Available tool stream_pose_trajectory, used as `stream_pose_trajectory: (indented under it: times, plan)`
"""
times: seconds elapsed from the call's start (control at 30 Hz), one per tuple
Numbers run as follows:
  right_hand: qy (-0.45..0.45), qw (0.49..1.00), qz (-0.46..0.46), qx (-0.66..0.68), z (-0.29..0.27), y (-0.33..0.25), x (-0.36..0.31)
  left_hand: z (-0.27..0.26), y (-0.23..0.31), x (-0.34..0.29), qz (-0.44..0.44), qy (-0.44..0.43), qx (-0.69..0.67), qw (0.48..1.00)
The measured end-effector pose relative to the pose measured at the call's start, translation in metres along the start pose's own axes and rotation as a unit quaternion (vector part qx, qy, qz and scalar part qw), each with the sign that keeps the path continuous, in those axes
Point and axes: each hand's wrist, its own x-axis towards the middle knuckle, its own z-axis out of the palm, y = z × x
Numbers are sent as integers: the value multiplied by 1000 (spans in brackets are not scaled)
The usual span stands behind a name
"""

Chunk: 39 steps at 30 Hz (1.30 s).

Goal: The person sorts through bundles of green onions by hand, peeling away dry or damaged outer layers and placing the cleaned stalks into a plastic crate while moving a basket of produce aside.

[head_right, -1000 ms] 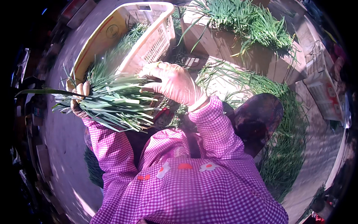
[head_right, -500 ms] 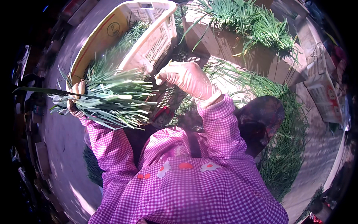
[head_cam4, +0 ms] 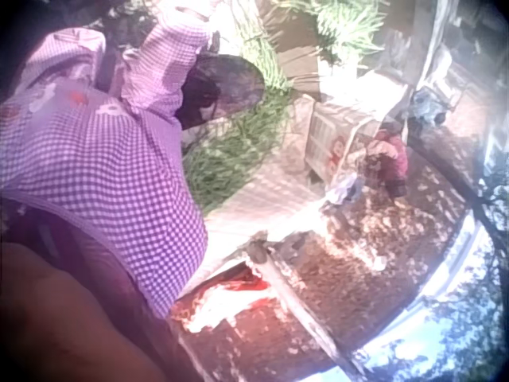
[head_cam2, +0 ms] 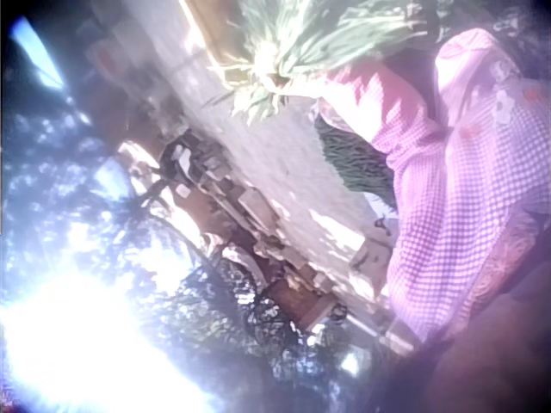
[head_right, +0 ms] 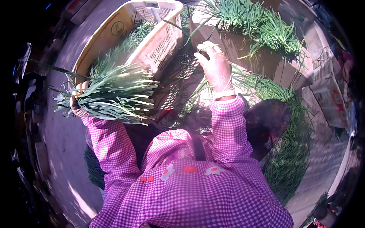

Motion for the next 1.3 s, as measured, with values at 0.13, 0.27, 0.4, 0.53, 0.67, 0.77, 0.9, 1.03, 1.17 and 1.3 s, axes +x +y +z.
stream_pose_trajectory:
  times: [0.13,0.27,0.4,0.53,0.67,0.77,0.9,1.03,1.17,1.3]
  plan:
    - [-205,959,-77,178,-15,-62,-4,2,0,-4,-22,44,-33,998]
    - [-117,962,-243,31,21,-69,-20,-19,-1,-2,-19,55,-10,998]
    - [-5,986,-134,98,15,-55,-10,-38,9,-4,-30,23,4,999]
    - [49,963,142,222,-17,-22,2,-14,-3,-3,-16,82,-33,996]
    - [49,998,24,36,-12,-17,2,-4,-9,-3,12,137,-13,990]
    - [-131,966,-26,220,-1,-64,-4,4,-15,-5,21,182,21,983]
    - [-138,921,65,359,35,-97,-26,11,-26,-10,2,149,84,985]
    - [-78,746,204,629,27,-74,-15,9,-19,-7,-9,54,53,997]
    - [30,869,211,447,-2,-29,1,-10,-15,1,14,11,15,1000]
    - [-88,908,131,389,-7,-43,1,-3,-15,-3,-17,26,22,999]
